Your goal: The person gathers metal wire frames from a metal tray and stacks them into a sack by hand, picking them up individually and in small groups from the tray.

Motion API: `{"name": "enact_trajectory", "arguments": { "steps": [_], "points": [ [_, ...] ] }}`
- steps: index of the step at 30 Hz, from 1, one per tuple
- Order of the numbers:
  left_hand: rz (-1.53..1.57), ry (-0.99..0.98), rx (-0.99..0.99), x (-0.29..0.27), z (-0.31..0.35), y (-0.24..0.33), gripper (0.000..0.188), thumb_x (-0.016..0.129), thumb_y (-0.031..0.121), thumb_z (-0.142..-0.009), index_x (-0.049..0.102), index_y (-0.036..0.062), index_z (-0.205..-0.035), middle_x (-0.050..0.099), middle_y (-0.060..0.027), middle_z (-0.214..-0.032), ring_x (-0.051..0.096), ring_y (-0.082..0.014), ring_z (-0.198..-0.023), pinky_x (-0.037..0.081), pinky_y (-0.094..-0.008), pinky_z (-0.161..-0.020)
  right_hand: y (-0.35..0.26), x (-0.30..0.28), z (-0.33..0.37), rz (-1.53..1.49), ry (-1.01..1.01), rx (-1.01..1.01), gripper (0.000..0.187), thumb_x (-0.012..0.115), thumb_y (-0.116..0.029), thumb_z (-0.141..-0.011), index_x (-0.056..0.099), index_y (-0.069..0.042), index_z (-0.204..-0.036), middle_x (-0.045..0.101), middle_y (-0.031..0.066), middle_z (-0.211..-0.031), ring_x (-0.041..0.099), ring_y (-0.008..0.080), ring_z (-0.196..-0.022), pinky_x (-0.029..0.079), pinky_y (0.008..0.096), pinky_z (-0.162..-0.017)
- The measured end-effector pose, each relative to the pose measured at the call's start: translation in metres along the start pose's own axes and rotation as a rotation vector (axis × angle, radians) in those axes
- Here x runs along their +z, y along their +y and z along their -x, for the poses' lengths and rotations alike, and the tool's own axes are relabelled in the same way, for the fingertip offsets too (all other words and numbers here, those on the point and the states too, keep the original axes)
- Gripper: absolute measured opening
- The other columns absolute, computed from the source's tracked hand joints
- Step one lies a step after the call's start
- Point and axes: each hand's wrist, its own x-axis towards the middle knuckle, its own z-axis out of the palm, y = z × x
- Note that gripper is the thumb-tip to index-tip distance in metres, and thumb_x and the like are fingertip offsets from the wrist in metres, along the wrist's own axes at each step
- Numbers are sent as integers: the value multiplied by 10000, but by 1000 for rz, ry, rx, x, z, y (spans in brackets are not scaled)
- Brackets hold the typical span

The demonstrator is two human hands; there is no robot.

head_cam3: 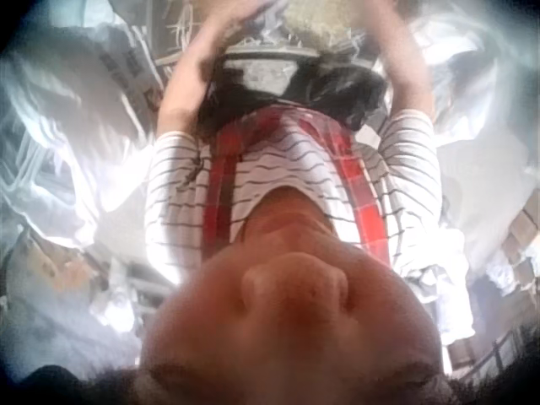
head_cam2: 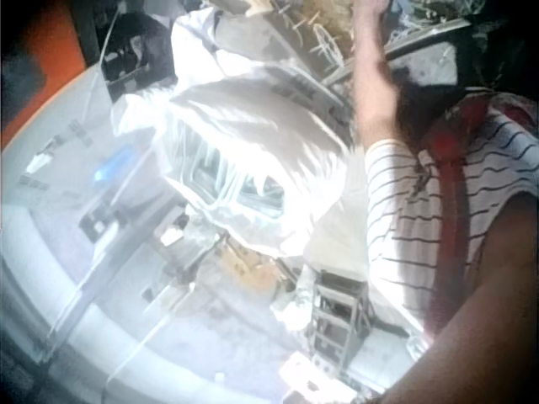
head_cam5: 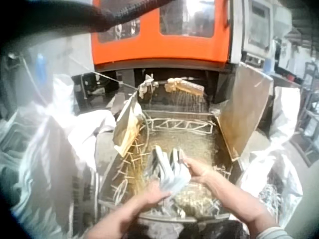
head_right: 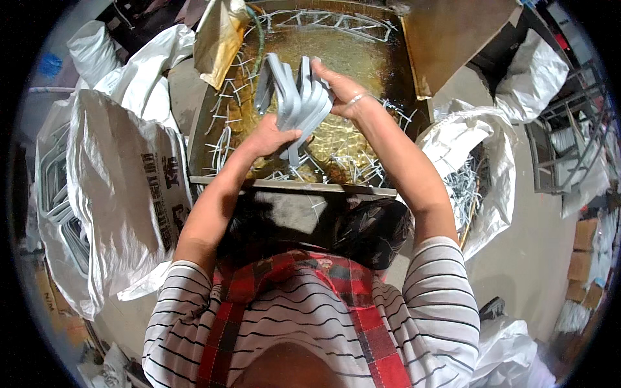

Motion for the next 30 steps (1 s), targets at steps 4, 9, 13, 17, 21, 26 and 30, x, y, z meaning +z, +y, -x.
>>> {"name": "enact_trajectory", "arguments": {
  "steps": [4, 9, 13, 17, 21, 26, 30],
  "points": [
    [197, 11, 105, -9, 7, -4, 415, 609, 81, -760, 497, -36, -1142, 571, -105, -1090, 544, -166, -994, 390, -285, -897, 12, -5, -23, 5, -84, 135, 223, 556, -135, -826, 550, 22, -984, 629, 136, -828, 634, 210, -657, 545, 355, -624],
    [602, 6, 72, -26, 6, -3, 425, 557, 48, -800, 428, -73, -1186, 526, -158, -1144, 554, -248, -1004, 428, -310, -876, 16, -9, -12, -21, -70, -26, 194, 581, -71, -801, 529, 24, -963, 616, 94, -813, 620, 169, -677, 530, 284, -623],
    [734, 152, -40, -24, -5, 4, 363, 569, 64, -810, 469, -70, -1132, 555, -150, -1073, 607, -219, -845, 497, -271, -701, 20, -9, -13, -33, -56, -93, 233, 623, -19, -755, 508, 25, -953, 599, 88, -807, 614, 158, -665, 531, 264, -614],
    [775, 204, 7, -17, -11, 17, 270, 590, 54, -774, 552, -42, -1024, 604, -92, -877, 574, -116, -660, 459, -225, -516, 26, 2, -20, 17, -86, -53, 281, 648, -5, -727, 501, 41, -962, 606, 118, -818, 620, 178, -674, 542, 310, -603],
    [436, 273, -73, -18, -12, -2, 196, 572, 34, -742, 591, -21, -928, 595, -61, -740, 538, -98, -575, 430, -232, -461, 38, 24, -30, 96, -12, -40, 305, 681, 14, -687, 531, 38, -952, 616, 127, -806, 618, 189, -692, 543, 336, -601],
    [541, 398, -161, -29, -5, 4, 245, 569, 70, -778, 549, -60, -985, 609, -138, -831, 560, -149, -564, 454, -258, -468, 35, 27, -24, 435, 54, -198, 328, 705, 25, -645, 555, 34, -936, 622, 118, -852, 615, 178, -737, 522, 292, -653],
    [1101, 490, -186, -77, 0, -22, 621, 522, 485, -811, 453, -62, -1097, 577, -179, -969, 577, -170, -743, 484, -289, -561, 33, 33, 7, 935, -153, -347, 355, 724, -18, -638, 558, 2, -951, 635, 84, -829, 620, 150, -718, 511, 271, -670]
  ]
}}
